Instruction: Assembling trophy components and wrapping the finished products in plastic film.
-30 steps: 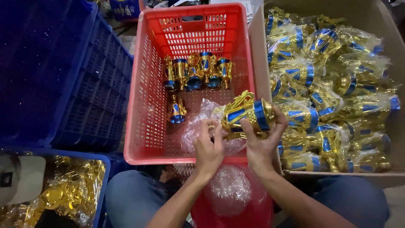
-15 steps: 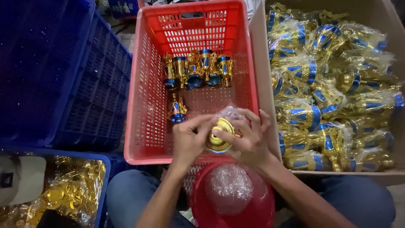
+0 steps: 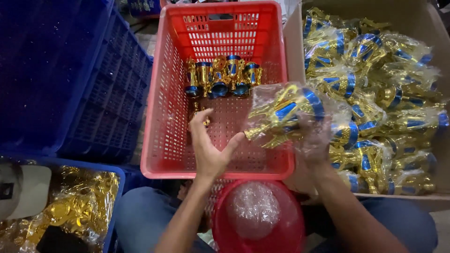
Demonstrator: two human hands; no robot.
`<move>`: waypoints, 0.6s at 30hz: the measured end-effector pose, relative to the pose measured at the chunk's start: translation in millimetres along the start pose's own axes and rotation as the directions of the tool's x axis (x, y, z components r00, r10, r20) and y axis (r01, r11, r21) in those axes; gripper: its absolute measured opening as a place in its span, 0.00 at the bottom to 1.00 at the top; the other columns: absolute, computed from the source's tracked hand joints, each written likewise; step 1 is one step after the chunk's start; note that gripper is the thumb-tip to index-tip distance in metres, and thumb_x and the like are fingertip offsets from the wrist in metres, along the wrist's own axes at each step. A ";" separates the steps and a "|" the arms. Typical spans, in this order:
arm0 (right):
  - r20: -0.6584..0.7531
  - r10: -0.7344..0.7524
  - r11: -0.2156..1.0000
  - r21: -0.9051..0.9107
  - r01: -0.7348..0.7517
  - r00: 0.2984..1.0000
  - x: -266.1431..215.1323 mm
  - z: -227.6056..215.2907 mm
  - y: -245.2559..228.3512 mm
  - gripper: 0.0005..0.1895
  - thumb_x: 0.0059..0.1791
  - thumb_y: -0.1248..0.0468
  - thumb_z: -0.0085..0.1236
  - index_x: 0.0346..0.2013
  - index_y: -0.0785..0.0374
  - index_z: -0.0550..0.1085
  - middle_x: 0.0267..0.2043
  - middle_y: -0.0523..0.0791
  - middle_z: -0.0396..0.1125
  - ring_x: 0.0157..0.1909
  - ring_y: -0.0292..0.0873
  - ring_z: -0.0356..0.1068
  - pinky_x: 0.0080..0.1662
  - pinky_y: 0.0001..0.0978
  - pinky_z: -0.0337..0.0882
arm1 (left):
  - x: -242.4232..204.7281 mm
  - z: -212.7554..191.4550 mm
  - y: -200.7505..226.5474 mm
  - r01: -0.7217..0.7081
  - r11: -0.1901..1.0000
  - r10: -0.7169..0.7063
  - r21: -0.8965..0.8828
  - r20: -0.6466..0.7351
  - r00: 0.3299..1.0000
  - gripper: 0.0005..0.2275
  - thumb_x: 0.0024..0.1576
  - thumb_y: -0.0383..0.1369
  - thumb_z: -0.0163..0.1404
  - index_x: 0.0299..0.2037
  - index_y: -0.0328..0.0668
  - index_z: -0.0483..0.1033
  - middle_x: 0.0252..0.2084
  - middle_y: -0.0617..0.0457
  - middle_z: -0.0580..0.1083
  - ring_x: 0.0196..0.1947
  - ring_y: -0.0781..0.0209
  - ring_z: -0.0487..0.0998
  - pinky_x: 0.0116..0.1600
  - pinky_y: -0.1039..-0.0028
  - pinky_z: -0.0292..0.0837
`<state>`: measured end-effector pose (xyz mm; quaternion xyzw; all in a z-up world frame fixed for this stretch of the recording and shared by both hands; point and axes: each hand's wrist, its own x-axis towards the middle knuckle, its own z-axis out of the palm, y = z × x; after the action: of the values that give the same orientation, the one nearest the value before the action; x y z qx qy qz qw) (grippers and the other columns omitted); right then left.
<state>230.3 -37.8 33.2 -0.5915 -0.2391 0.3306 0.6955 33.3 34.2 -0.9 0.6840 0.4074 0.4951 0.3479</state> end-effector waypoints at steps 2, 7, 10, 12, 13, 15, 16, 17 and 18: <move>0.023 -0.023 0.999 -0.027 0.023 0.999 1.0 -4.6 0.7 0.25 0.55 0.64 0.54 0.64 0.52 0.58 0.47 0.44 0.61 0.47 0.46 0.67 0.57 0.41 0.72 | -2.3 7.4 -7.6 0.135 0.979 -0.104 -0.156 0.190 0.976 0.35 0.56 0.55 0.55 0.66 0.40 0.60 0.60 0.37 0.64 0.63 0.40 0.64 0.67 0.46 0.56; 0.093 -0.077 0.991 -0.103 0.087 0.993 -2.1 -14.7 5.7 0.29 0.57 0.65 0.50 0.70 0.52 0.51 0.52 0.48 0.63 0.53 0.49 0.67 0.62 0.44 0.68 | -19.6 28.5 -32.3 0.550 0.695 -0.258 -0.463 0.554 0.791 0.24 0.64 0.52 0.45 0.63 0.46 0.71 0.31 0.53 0.72 0.37 0.59 0.76 0.54 0.63 0.72; 0.133 -0.118 0.979 -0.152 0.138 0.984 -0.9 -20.9 7.2 0.32 0.58 0.66 0.47 0.74 0.52 0.47 0.55 0.51 0.64 0.57 0.51 0.67 0.66 0.47 0.64 | -16.8 31.8 -21.6 0.522 0.664 -0.342 -0.536 0.403 0.849 0.05 0.62 0.34 0.52 0.38 0.42 0.75 0.18 0.52 0.73 0.19 0.68 0.75 0.30 0.79 0.74; 0.174 -0.154 0.962 -0.197 0.188 0.973 -0.2 -24.7 9.0 0.35 0.59 0.66 0.44 0.78 0.52 0.42 0.59 0.54 0.65 0.61 0.54 0.67 0.69 0.49 0.61 | -17.1 26.7 -17.8 0.454 0.700 -0.336 -0.551 0.308 0.890 0.02 0.62 0.26 0.48 0.36 0.41 0.70 0.13 0.47 0.69 0.10 0.65 0.70 0.23 0.76 0.69; 0.170 -0.154 0.962 -0.198 0.187 0.973 1.2 -22.7 11.9 0.35 0.59 0.66 0.44 0.78 0.52 0.42 0.59 0.54 0.65 0.61 0.54 0.67 0.69 0.49 0.61 | -12.8 22.5 -6.6 0.456 0.700 -0.335 -0.550 0.312 0.889 0.02 0.62 0.26 0.48 0.36 0.41 0.70 0.13 0.47 0.69 0.10 0.65 0.70 0.23 0.76 0.69; 0.091 -0.375 0.926 -0.014 0.378 0.922 4.4 -18.1 17.9 0.34 0.49 0.66 0.65 0.67 0.54 0.60 0.56 0.50 0.67 0.55 0.47 0.70 0.59 0.43 0.75 | -4.0 14.0 15.7 0.414 0.793 -0.356 -0.447 0.212 0.910 0.03 0.60 0.30 0.52 0.35 0.42 0.75 0.21 0.52 0.72 0.19 0.70 0.68 0.28 0.77 0.68; 0.089 -0.376 0.925 -0.014 0.379 0.922 5.6 -17.8 20.1 0.34 0.49 0.66 0.65 0.67 0.54 0.60 0.56 0.50 0.67 0.55 0.47 0.70 0.59 0.43 0.75 | -1.8 11.1 10.6 0.414 0.793 -0.354 -0.447 0.215 0.910 0.03 0.60 0.30 0.52 0.35 0.42 0.75 0.21 0.52 0.72 0.19 0.70 0.68 0.28 0.77 0.68; 0.086 -0.431 0.898 -0.063 0.436 0.898 6.4 -17.3 22.7 0.37 0.46 0.65 0.70 0.66 0.55 0.61 0.55 0.50 0.67 0.53 0.48 0.71 0.56 0.44 0.77 | -0.4 7.8 5.4 0.266 0.936 -0.254 -0.230 0.079 0.964 0.06 0.62 0.33 0.51 0.42 0.40 0.74 0.31 0.46 0.74 0.31 0.55 0.74 0.39 0.66 0.70; 0.087 -0.484 0.864 -0.111 0.491 0.871 7.1 -16.7 25.4 0.40 0.43 0.65 0.74 0.65 0.56 0.61 0.53 0.50 0.66 0.52 0.49 0.71 0.53 0.45 0.79 | 1.0 4.3 0.2 0.116 0.993 -0.115 0.021 -0.026 0.993 0.11 0.64 0.37 0.49 0.49 0.39 0.72 0.41 0.40 0.76 0.42 0.40 0.79 0.49 0.55 0.73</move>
<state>242.7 -41.5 4.8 -0.5463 -0.4209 0.1445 0.7096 37.6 34.7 -1.5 0.6570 0.4562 0.4779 0.3630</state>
